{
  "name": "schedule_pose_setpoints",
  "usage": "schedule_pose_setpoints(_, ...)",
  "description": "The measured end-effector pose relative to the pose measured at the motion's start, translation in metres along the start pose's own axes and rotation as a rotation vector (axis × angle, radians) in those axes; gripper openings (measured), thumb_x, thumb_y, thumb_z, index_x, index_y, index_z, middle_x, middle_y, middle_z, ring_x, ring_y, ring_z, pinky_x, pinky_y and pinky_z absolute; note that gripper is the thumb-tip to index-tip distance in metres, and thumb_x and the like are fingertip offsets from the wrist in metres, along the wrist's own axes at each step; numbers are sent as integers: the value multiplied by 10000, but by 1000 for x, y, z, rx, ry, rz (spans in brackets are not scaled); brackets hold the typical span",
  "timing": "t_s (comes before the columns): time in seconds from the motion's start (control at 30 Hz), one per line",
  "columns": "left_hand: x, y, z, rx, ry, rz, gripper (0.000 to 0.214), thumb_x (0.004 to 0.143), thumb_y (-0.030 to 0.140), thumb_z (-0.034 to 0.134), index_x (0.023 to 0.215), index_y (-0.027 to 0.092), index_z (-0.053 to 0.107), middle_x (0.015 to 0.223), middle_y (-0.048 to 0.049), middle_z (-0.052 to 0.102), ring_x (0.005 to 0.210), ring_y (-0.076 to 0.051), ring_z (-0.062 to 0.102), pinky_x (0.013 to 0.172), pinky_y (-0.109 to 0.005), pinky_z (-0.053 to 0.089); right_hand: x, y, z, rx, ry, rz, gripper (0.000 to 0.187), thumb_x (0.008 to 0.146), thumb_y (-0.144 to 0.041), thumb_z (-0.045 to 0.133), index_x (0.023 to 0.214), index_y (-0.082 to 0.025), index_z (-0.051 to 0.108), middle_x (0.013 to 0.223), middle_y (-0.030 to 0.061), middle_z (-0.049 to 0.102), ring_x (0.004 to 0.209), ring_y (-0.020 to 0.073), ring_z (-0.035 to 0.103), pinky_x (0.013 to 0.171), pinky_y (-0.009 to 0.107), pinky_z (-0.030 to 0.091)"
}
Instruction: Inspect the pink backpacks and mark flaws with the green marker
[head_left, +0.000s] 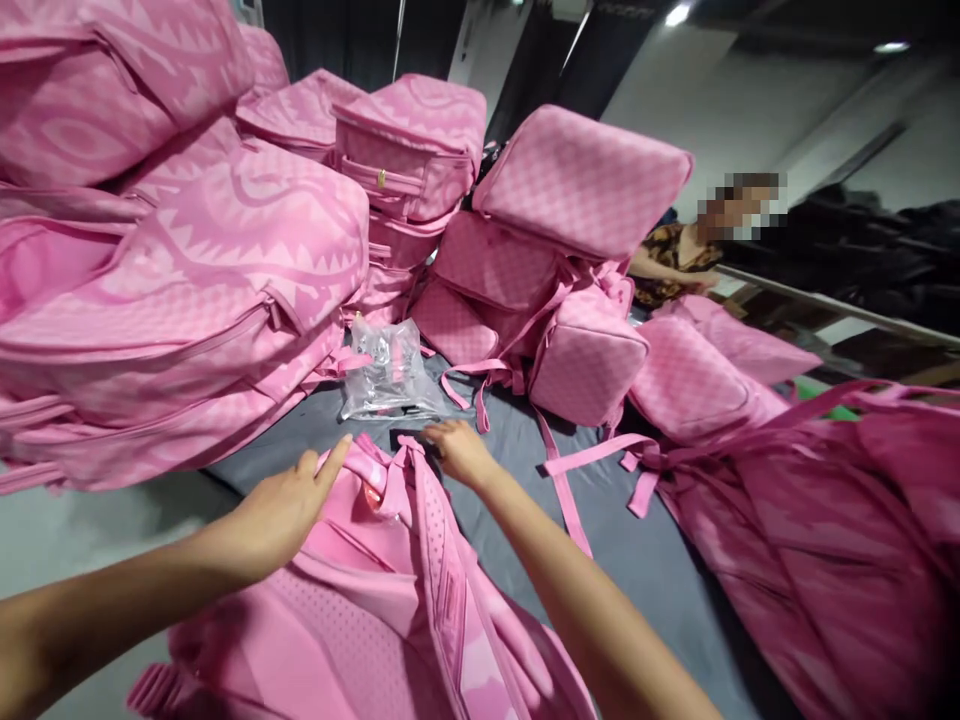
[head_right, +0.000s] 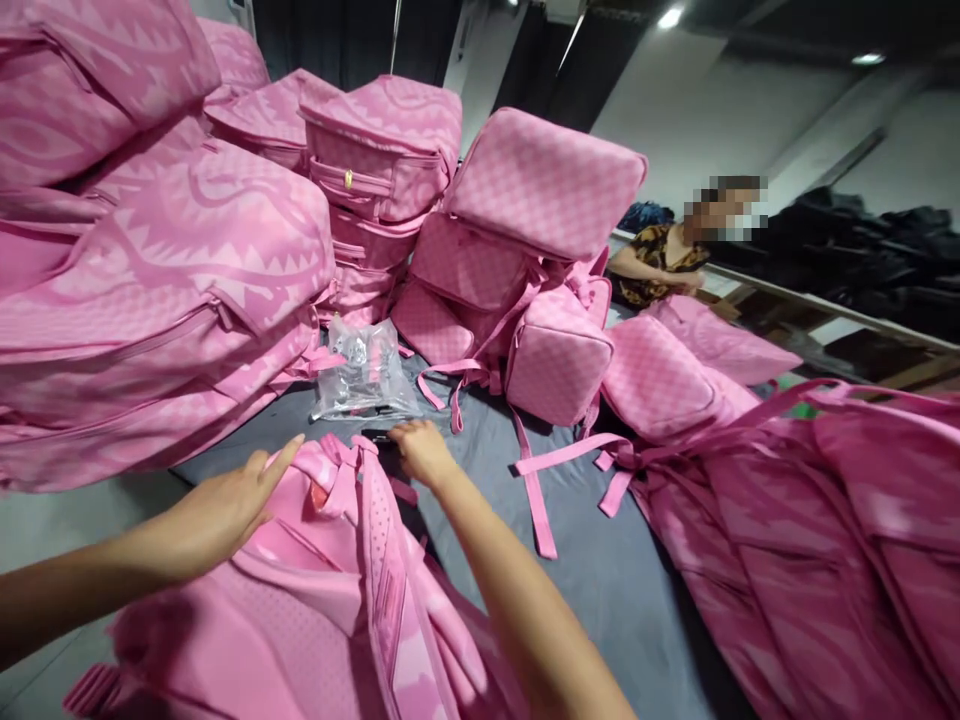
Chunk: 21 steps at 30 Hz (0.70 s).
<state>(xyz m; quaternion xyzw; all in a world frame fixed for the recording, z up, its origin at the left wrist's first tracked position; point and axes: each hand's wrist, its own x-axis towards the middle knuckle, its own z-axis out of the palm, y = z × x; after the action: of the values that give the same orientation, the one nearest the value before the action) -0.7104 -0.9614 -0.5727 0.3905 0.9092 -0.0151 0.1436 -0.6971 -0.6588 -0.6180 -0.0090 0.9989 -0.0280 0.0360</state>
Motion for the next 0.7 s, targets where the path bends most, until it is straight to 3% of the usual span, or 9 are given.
schedule_pose_setpoints(0.1,17,2,5,57,-94,-47,772,910,78,355,1624,194,86,1232,-187,563,883,-237,709,776,-354,554,51,-1,35,-24,-62,-16,477,797,-103,623,1261,-213,643,1353,94,647,1236,207,592,975,280,471)
schedule_pose_setpoints(0.17,23,0,10,112,-86,-57,772,908,57,359,1624,200,107,1221,-177,570,881,-234,708,764,-346,563,60,10,50,-40,-81,60,531,843,-104,570,1370,-171,556,1432,146,572,1260,221,579,950,284,488)
schedule_pose_setpoints(0.27,26,-4,19,193,8,-11,743,917,52,357,1619,193,158,1133,-148,598,800,-210,694,687,-316,561,37,44,65,-68,-111,240,510,897,-91,481,1405,-111,509,1442,208,534,1248,239,594,919,285,505)
schedule_pose_setpoints(0.37,28,-8,26,224,39,7,723,925,68,357,1616,173,177,1076,-132,609,730,-199,676,620,-310,545,-12,77,72,-107,-152,447,421,926,-106,436,1319,-84,584,1370,242,574,1191,267,637,889,308,522)
schedule_pose_setpoints(0.47,30,-11,28,257,61,16,694,942,136,378,1612,158,200,1078,-139,608,709,-208,671,582,-315,523,-49,84,75,-132,-186,636,357,955,-160,439,1228,-60,646,1255,255,641,1068,293,698,835,359,546)
schedule_pose_setpoints(0.6,31,-13,25,257,102,67,677,980,213,348,1612,94,139,1101,-160,594,786,-231,690,614,-307,502,-41,67,77,-131,-160,778,322,1013,-277,479,1205,-76,642,1170,180,694,1000,236,708,831,370,561)
schedule_pose_setpoints(0.7,30,-15,24,187,71,52,688,992,252,333,1614,88,89,1144,-166,581,788,-220,698,620,-293,493,-23,52,72,-105,-131,755,292,1006,-260,494,1118,-57,671,1070,182,718,978,242,704,806,356,563)
